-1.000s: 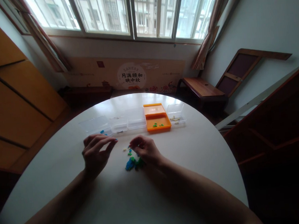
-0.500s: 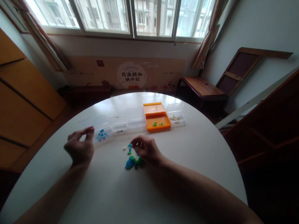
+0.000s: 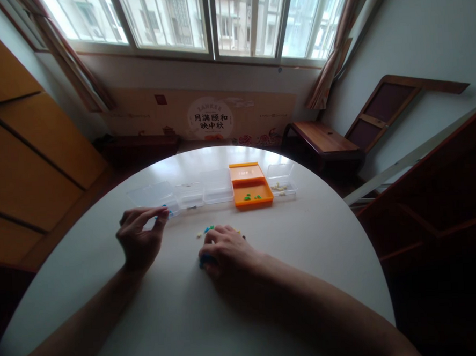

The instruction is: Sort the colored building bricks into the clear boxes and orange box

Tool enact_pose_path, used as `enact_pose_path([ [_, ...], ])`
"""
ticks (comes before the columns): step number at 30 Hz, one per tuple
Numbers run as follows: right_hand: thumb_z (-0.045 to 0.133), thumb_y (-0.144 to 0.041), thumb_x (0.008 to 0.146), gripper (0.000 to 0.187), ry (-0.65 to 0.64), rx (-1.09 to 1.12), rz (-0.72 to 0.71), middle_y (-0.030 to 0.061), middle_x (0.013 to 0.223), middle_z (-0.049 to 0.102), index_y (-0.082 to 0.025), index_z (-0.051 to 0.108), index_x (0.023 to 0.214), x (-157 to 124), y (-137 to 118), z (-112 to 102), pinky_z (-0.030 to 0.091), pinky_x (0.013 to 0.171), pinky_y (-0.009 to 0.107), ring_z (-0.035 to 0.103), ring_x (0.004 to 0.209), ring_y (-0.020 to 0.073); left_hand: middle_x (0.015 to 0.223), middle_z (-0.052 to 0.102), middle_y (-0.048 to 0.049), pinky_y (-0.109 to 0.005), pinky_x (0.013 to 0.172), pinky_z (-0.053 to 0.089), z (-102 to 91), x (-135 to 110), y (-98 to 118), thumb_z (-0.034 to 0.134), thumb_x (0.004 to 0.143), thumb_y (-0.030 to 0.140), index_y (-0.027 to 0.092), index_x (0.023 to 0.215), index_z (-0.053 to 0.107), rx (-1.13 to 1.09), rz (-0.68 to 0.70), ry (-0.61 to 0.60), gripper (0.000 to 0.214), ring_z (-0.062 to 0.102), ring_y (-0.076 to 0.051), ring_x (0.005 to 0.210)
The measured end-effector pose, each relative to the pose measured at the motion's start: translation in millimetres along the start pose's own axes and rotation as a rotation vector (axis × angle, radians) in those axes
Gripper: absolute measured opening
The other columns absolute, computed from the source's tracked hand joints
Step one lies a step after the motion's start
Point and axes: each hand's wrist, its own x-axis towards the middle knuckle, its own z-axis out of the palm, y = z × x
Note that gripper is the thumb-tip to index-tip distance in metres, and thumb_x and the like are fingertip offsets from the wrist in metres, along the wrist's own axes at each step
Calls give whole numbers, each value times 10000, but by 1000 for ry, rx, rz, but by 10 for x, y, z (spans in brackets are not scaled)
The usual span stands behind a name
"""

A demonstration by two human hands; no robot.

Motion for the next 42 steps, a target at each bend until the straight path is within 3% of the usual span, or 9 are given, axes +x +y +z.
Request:
enact_pose_path([
  [5,661,-258,766,178,-19,-16,6,57,976,619,-223,699,936,4,-4,-32,394,812,335,519,891,194,754,681,-28,-339,755,452,-1,7,7,678,815,292,198,808,715,-16,43,-2,102,587,-183,759],
  [19,686,-270,760,130,77,-26,-10,61,940,639,-194,668,863,4,87,22,400,822,340,523,875,196,757,681,-16,-338,753,437,-10,11,55,691,808,242,209,821,695,-35,140,-50,36,589,-173,748],
  [24,689,-253,767,86,261,214,59,56,885,632,-183,686,816,53,122,1,443,827,338,567,860,183,740,684,17,-339,786,429,-60,12,137,702,790,225,251,831,677,-63,301,-143,55,591,-160,750],
  [28,673,-289,785,123,351,568,275,29,849,580,-173,692,818,114,91,-73,464,670,253,548,717,122,755,687,28,-344,811,431,-94,2,247,724,759,200,269,893,664,-102,447,-248,163,591,-160,765],
  [31,656,-346,803,190,355,736,358,18,828,558,-158,679,813,152,66,-118,432,582,217,492,629,90,802,697,21,-355,851,433,-96,-9,296,726,761,199,275,950,658,-136,521,-310,215,600,-161,792],
  [37,619,-364,847,222,332,728,327,24,829,567,-151,681,855,170,41,-104,442,615,226,514,653,97,792,697,27,-357,874,418,-83,-13,310,717,776,174,268,970,649,-136,549,-311,226,599,-154,797],
  [42,574,-370,885,262,385,714,278,33,802,580,-147,681,797,172,48,-58,471,693,248,571,727,124,770,693,29,-345,867,414,-81,-16,307,697,798,181,280,990,657,-150,539,-317,220,604,-149,795],
])
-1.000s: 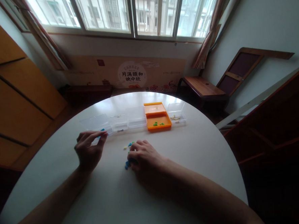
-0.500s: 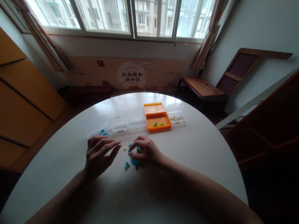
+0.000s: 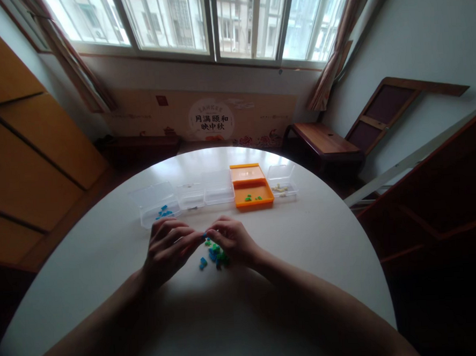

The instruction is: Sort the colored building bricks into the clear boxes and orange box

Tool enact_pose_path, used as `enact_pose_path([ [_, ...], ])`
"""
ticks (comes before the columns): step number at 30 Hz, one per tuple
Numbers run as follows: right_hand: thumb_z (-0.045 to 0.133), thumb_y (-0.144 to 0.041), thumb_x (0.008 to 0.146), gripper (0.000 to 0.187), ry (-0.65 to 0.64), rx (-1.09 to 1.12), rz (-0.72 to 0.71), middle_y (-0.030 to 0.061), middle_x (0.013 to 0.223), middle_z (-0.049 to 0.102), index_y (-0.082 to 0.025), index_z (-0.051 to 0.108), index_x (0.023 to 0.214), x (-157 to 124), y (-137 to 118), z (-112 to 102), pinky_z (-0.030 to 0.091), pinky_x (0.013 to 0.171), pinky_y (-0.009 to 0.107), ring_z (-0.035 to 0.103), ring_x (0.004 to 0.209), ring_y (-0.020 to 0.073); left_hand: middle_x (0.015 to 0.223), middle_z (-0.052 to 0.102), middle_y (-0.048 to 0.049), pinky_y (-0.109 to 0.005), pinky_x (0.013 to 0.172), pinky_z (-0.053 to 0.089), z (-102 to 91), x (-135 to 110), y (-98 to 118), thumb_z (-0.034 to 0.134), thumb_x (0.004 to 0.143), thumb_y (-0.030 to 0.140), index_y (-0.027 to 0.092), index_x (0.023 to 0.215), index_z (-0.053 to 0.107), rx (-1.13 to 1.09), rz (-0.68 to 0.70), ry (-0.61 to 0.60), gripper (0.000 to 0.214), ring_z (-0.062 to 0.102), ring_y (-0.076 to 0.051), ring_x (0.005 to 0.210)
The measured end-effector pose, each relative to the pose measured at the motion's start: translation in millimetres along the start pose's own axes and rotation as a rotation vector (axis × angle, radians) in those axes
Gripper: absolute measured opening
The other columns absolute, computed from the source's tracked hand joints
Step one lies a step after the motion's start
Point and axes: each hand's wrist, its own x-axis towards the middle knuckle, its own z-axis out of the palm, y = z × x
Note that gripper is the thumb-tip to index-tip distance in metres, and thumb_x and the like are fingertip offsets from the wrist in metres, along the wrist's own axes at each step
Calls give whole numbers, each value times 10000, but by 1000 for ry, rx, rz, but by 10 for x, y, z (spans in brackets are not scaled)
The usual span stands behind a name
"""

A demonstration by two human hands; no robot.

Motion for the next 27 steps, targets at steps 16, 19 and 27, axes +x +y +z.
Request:
enact_pose_path([
  [16,728,-145,719,143,-228,-498,-158,35,882,659,-221,721,839,-123,127,-150,430,860,353,570,872,185,790,692,-50,-400,808,366,-30,-136,-322,621,865,352,225,899,706,344,-534,292,157,576,-228,802],
  [19,702,-109,712,159,-224,-544,-146,33,874,665,-217,723,827,-143,160,-151,414,867,354,560,873,188,825,688,-74,-411,819,370,-20,-204,-435,606,865,392,210,915,713,336,-655,285,218,562,-256,852],
  [27,652,-83,722,178,-123,-601,-67,39,839,642,-191,712,850,-150,147,-135,413,851,343,547,843,183,1003,647,-106,-445,911,367,25,-226,-465,594,855,351,188,1055,669,301,-758,305,268,548,-277,983],
])
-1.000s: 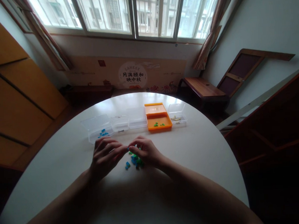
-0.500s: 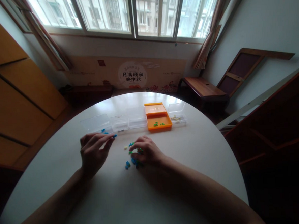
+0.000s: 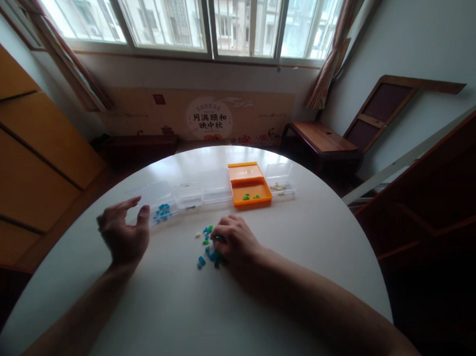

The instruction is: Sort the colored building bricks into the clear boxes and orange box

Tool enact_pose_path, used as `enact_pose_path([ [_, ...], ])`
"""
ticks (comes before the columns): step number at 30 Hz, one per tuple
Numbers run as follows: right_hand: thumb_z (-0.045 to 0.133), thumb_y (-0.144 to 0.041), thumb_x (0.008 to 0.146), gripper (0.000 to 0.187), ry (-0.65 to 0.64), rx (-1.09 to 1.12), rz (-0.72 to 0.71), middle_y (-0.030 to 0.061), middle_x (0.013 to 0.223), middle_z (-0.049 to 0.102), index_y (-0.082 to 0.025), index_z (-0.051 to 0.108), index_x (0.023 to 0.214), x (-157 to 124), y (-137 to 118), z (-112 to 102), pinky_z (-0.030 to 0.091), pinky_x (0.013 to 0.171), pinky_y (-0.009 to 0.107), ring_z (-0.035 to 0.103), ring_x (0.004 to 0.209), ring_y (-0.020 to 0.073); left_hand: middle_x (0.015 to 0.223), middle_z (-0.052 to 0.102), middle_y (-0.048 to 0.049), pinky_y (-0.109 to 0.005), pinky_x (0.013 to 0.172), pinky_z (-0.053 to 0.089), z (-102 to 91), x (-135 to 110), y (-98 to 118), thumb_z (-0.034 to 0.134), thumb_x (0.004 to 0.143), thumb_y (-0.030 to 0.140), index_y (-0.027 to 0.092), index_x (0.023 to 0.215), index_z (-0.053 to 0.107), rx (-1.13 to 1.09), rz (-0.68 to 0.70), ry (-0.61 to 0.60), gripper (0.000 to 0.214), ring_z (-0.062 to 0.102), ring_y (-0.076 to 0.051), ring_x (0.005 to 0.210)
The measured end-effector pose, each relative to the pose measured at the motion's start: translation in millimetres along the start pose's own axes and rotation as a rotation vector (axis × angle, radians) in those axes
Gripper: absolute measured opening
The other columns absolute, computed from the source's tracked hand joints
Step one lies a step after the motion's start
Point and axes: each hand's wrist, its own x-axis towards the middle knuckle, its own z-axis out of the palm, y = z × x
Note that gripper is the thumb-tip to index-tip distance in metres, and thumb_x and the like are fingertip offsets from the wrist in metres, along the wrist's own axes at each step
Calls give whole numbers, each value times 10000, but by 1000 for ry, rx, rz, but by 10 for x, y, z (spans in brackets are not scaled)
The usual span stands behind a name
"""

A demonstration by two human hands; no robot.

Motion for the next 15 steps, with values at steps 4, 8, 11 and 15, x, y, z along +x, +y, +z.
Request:
enact_pose_path([
  [4,650,-101,729,195,-3,20,-50,39,861,638,-200,704,888,3,-24,-12,416,857,347,542,858,186,983,637,-102,-436,886,374,-30,-25,90,580,860,364,195,1021,677,-1,90,-23,253,529,-281,980],
  [8,696,-186,719,208,-87,23,-177,39,904,638,-220,700,924,-1,-69,-8,414,863,355,539,883,193,949,639,-91,-421,858,372,-60,-51,172,583,858,335,205,980,683,1,194,-55,204,523,-278,957],
  [11,699,-255,745,208,-121,-34,-222,51,935,640,-220,698,950,-7,-89,16,405,852,356,534,886,195,936,640,-85,-414,857,375,-66,-66,192,589,855,316,204,968,679,-5,250,-72,183,532,-271,946],
  [15,663,-280,792,186,-115,-95,-198,58,936,636,-214,691,963,-10,-90,37,391,852,352,522,890,196,936,641,-88,-415,863,374,-62,-80,186,588,857,294,199,974,672,-9,286,-77,173,543,-268,948],
])
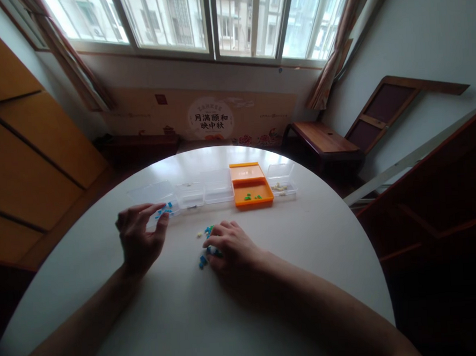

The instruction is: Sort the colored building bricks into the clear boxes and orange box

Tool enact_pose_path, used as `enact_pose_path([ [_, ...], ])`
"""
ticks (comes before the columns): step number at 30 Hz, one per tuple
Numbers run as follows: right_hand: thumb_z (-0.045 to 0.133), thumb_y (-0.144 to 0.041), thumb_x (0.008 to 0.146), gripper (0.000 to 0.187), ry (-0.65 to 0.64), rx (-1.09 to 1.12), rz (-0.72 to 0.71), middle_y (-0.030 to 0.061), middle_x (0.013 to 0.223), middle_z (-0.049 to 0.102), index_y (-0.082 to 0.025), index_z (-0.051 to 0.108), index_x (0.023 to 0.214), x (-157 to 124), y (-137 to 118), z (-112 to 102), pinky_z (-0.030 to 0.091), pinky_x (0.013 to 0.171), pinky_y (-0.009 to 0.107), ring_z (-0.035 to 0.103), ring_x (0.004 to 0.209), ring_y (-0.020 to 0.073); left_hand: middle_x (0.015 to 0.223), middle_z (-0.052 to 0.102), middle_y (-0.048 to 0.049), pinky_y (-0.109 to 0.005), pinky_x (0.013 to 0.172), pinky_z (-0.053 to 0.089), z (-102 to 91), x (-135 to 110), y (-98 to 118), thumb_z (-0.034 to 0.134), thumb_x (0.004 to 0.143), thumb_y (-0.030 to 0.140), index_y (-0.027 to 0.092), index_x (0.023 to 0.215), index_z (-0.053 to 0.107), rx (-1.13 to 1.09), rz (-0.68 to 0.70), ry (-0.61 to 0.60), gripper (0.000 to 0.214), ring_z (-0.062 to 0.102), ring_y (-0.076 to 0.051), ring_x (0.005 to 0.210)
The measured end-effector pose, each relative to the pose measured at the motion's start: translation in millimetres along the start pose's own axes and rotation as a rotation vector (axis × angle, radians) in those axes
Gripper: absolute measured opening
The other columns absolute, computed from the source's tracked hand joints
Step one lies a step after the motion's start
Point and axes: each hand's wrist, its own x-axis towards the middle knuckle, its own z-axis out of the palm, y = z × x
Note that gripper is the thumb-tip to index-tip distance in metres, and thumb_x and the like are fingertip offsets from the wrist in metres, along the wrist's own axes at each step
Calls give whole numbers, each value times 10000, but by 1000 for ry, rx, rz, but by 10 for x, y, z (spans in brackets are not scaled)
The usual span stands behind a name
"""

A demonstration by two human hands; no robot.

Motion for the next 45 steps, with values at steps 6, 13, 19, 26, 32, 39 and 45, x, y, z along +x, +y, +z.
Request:
enact_pose_path([
  [6,626,-242,823,101,-1,-66,-19,52,919,646,-216,698,890,12,-13,-3,361,813,332,507,877,190,913,644,-77,-398,848,380,-20,14,43,594,854,266,195,957,669,-16,62,0,146,558,-252,937],
  [13,612,-240,839,82,6,-105,-54,53,917,655,-203,683,857,37,-15,41,348,787,316,508,854,183,886,651,-44,-381,832,391,-60,58,113,620,834,209,214,884,664,-50,155,-40,67,569,-223,892],
  [19,634,-194,814,54,56,7,-6,38,888,674,-203,671,852,58,-21,22,378,808,313,539,858,185,882,658,-28,-376,850,410,-80,56,149,650,808,170,230,915,649,-122,263,-85,123,569,-211,899],
  [26,666,-128,771,94,137,103,53,29,820,707,-194,667,837,81,-27,0,417,795,320,576,790,181,842,664,-14,-353,814,419,-97,49,220,668,787,133,233,900,635,-184,373,-153,155,573,-199,889],
  [32,647,-144,773,79,292,335,186,27,766,681,-189,689,823,102,-46,-34,461,683,254,586,703,138,847,661,-18,-356,820,430,-112,40,255,692,789,165,231,925,643,-240,395,-180,160,573,-198,892],
  [39,584,-136,746,104,343,713,360,0,715,655,-170,646,822,175,-41,-16,460,585,221,558,605,100,867,677,-23,-375,845,433,-125,21,348,716,787,200,236,963,659,-299,481,-240,188,578,-205,911],
  [45,631,-201,776,145,306,833,362,9,756,687,-186,597,917,164,-55,50,487,606,233,630,651,118,862,677,-18,-368,830,437,-115,15,359,700,802,188,236,971,654,-294,484,-230,181,577,-194,891],
])
